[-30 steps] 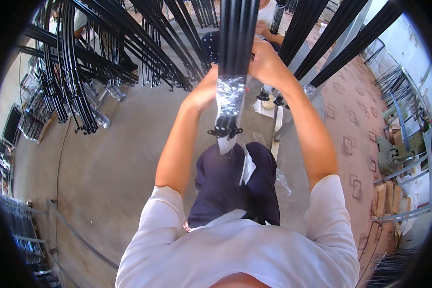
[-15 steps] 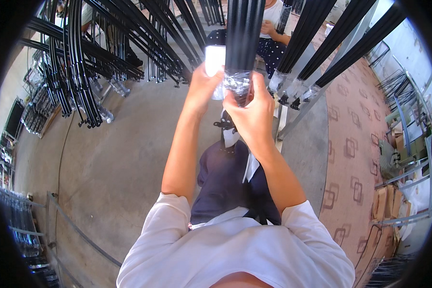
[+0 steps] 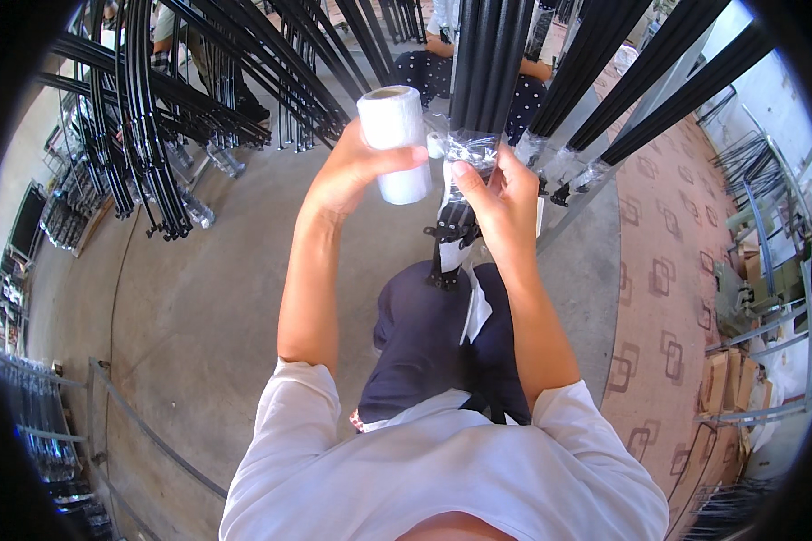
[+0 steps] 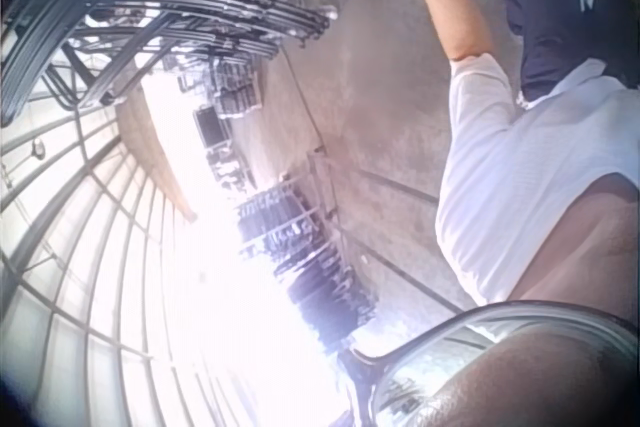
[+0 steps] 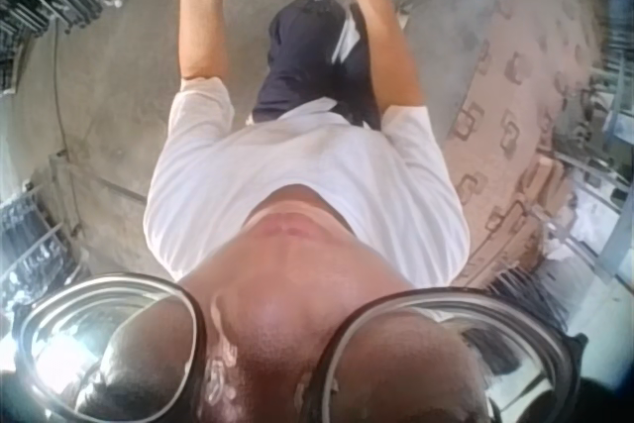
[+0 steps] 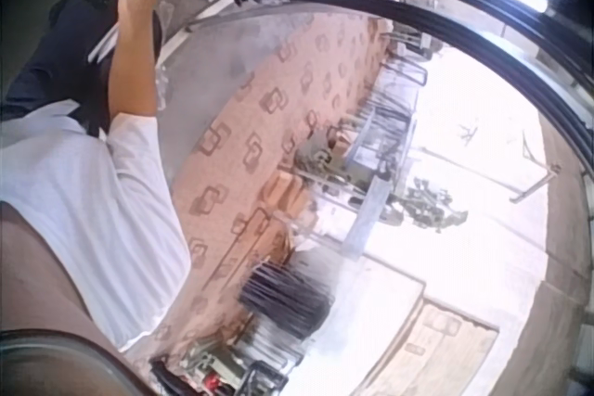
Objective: The person wraps the ends of black metal rods with plastic wrap by hand, and then secures them by applying a white adhesive tape around the wrapped area.
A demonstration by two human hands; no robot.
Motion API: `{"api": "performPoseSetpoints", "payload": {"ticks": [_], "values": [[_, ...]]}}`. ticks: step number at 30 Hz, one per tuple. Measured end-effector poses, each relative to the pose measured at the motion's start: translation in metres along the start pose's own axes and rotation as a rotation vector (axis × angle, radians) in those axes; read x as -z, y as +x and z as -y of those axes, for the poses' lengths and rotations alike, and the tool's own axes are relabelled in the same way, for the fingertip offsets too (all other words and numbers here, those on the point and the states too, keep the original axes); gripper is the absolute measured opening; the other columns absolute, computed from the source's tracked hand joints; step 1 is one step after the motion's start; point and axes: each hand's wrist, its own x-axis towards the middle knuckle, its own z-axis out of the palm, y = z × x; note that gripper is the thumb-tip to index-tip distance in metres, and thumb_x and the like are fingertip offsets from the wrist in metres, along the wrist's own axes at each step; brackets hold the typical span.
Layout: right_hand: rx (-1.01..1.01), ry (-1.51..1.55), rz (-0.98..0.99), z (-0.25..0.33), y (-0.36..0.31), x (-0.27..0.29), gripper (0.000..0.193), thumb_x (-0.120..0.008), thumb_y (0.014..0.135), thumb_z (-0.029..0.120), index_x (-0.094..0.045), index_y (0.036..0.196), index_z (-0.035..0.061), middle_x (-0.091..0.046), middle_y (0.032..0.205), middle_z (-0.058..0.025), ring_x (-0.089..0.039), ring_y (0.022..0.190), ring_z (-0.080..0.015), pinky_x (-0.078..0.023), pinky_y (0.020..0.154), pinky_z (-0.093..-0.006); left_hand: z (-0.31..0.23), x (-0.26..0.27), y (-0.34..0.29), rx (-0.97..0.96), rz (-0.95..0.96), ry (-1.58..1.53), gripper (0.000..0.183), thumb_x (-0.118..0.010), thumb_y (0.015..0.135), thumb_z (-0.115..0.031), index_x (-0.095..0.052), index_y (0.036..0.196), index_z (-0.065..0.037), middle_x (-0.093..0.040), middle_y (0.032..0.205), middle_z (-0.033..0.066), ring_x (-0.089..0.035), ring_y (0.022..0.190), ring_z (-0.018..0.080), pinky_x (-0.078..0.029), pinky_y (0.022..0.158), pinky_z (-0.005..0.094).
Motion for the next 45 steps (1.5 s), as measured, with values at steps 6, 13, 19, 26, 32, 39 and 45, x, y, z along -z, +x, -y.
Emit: {"api": "performPoseSetpoints", "payload": {"ticks": [6, 13, 19, 26, 32, 39, 45], "values": [[-0.052, 0.039, 0.015, 0.003, 0.000, 0.000, 0.022, -0.062, 0.074, 0.002, -0.056, 0.094, -0.0039, -0.058, 0.078, -0.0018, -0.050, 0.070, -0.0046, -0.041, 0.062, -0.0194, -0.007, -0.016, -0.013, -0.204, -0.128, 0.277, 0.047, -0.074, 0.059, -0.015, -0.050, 0.096, 0.001, -0.058, 0.087, 0.0078, -0.056, 0.079, 0.0146, -0.045, 0.069, 0.0271], [0.042, -0.105, -0.031, -0.008, 0.008, 0.011, 0.016, -0.063, 0.067, -0.002, -0.060, 0.082, -0.0034, -0.059, 0.071, -0.0005, -0.048, 0.062, -0.0031, -0.040, 0.055, -0.0178, 0.007, -0.060, -0.043, -0.511, -0.303, 0.824, 0.081, -0.076, 0.047, -0.043, -0.043, 0.108, -0.001, -0.055, 0.089, 0.0138, -0.058, 0.081, 0.0294, -0.048, 0.068, 0.0351], [0.023, 0.569, -0.121, -0.001, -0.032, 0.009, 0.052, -0.061, 0.078, 0.026, -0.043, 0.116, -0.0042, -0.049, 0.113, -0.0097, -0.048, 0.103, -0.0148, -0.036, 0.088, -0.0275, 0.009, -0.087, -0.046, -0.389, -0.270, 1.142, 0.070, -0.062, 0.064, -0.049, -0.041, 0.110, 0.000, -0.046, 0.096, 0.0155, -0.048, 0.085, 0.0337, -0.044, 0.067, 0.0380], [-0.143, 0.598, -0.157, 0.006, -0.043, 0.032, 0.056, -0.060, 0.077, 0.013, -0.032, 0.122, -0.0040, -0.048, 0.112, -0.0096, -0.048, 0.103, -0.0175, -0.037, 0.089, -0.0297, 0.019, -0.077, -0.041, -0.668, 0.068, 0.789, 0.038, -0.055, 0.081, -0.019, -0.044, 0.113, -0.002, -0.051, 0.088, 0.0108, -0.054, 0.078, 0.0239, -0.045, 0.069, 0.0328], [-0.201, 0.492, -0.230, 0.015, -0.037, 0.036, 0.041, -0.058, 0.079, 0.011, -0.042, 0.114, -0.0027, -0.054, 0.101, -0.0078, -0.053, 0.094, -0.0147, -0.041, 0.081, -0.0273, 0.047, -0.060, 0.008, -0.012, 0.177, 0.006, 0.035, -0.060, 0.080, -0.023, -0.052, 0.103, 0.001, -0.057, 0.094, 0.0053, -0.052, 0.089, 0.0138, -0.038, 0.084, 0.0273], [-0.247, 0.205, -0.443, 0.017, -0.031, 0.055, 0.048, -0.068, 0.069, 0.008, -0.043, 0.109, -0.0027, -0.054, 0.095, -0.0085, -0.055, 0.083, -0.0128, -0.044, 0.073, -0.0260, 0.050, -0.076, 0.013, 0.028, 0.308, -0.044, 0.049, -0.051, 0.084, -0.035, -0.043, 0.119, -0.002, -0.053, 0.109, 0.0050, -0.047, 0.099, 0.0134, -0.035, 0.088, 0.0283], [-0.395, 0.405, -0.174, 0.016, -0.041, 0.084, 0.046, -0.057, 0.074, 0.014, -0.040, 0.112, -0.0041, -0.053, 0.098, -0.0131, -0.055, 0.090, -0.0230, -0.042, 0.080, -0.0345, 0.067, -0.071, 0.009, -0.053, 0.275, -0.119, 0.031, -0.051, 0.086, -0.020, -0.045, 0.109, 0.000, -0.052, 0.102, 0.0040, -0.045, 0.094, 0.0099, -0.036, 0.085, 0.0255]]}}
